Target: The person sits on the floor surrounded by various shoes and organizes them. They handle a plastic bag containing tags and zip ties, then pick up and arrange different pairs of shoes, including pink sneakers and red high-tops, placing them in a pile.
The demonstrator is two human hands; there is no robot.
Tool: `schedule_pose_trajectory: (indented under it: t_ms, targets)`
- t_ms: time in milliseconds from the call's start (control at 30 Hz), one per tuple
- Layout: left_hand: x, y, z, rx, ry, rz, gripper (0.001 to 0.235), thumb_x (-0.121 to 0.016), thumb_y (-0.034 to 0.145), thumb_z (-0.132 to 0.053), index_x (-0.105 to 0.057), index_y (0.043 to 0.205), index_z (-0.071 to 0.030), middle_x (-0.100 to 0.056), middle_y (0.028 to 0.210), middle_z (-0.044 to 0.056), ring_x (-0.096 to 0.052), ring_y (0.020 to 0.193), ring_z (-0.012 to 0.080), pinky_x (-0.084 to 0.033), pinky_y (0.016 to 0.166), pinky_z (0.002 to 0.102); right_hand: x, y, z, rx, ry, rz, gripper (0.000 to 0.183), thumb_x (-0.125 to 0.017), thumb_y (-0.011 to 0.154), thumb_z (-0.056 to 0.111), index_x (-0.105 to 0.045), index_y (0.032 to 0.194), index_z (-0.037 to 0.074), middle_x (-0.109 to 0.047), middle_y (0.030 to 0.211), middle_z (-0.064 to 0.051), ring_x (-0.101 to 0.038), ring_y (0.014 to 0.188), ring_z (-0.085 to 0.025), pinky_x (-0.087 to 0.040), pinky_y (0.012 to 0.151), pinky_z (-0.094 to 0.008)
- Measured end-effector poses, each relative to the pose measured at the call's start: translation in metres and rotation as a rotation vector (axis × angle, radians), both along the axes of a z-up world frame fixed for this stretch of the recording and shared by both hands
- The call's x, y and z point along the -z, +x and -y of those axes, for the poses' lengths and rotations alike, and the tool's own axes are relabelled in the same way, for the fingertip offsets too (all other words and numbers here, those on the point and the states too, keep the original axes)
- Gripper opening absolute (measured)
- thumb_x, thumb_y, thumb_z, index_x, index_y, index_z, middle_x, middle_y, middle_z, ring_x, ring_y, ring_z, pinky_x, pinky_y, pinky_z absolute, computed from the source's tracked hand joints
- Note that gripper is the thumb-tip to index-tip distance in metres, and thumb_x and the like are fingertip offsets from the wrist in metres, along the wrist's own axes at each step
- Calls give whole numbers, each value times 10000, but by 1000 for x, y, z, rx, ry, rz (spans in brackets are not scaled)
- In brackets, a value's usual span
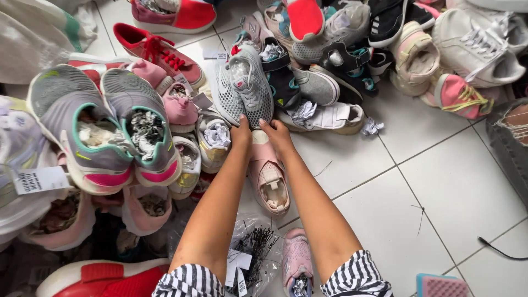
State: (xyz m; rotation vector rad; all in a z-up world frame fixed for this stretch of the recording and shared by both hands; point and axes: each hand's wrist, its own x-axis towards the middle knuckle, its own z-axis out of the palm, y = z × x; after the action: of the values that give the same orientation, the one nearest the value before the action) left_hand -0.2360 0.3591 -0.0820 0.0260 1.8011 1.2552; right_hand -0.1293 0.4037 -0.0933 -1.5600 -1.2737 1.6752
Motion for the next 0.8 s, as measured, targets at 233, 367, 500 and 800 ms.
schedule_pose_trajectory:
  t_ms: [233, 367, 500, 800]
  targets:
    - [-58, 26, 5, -3, -68, -220, 606, -519, 1009, -374, -518, 1346, 130, -603, 1352, 293, -542, 1348, 375, -410, 1153, 507, 13, 13, -9, 119, -3, -178, 273, -753, 870, 221, -718, 1111, 96, -735, 981, -94, -685, 957, -205, -575, 830, -395]
    - [-117, 43, 24, 80, 91, -108, 587, -471, 1025, -307, -479, 1397, 147, -649, 1277, 283, -589, 1294, 368, -446, 1089, 553, -96, 38, 21, 177, 14, -326, 233, -719, 863, 239, -696, 1084, 171, -693, 923, 28, -644, 903, -130, -504, 737, -275]
    - [-75, 75, 57, 83, 497, 43, 484, -578, 1028, -326, -552, 1271, 91, -657, 1150, 225, -624, 1133, 255, -477, 1065, 502, -141, 113, 56, 155, -73, -576, 140, -691, 875, 110, -632, 992, 159, -760, 900, -37, -782, 795, -251, -655, 634, -327]
    - [-121, 235, 266, 401, 585, 670, 429, -579, 1048, -333, -536, 1324, -8, -708, 1186, 222, -684, 1127, 295, -465, 1091, 517, -196, 312, 265, 245, -125, -551, 179, -616, 904, 103, -584, 1058, 188, -773, 1031, -73, -775, 911, -288, -630, 893, -504]
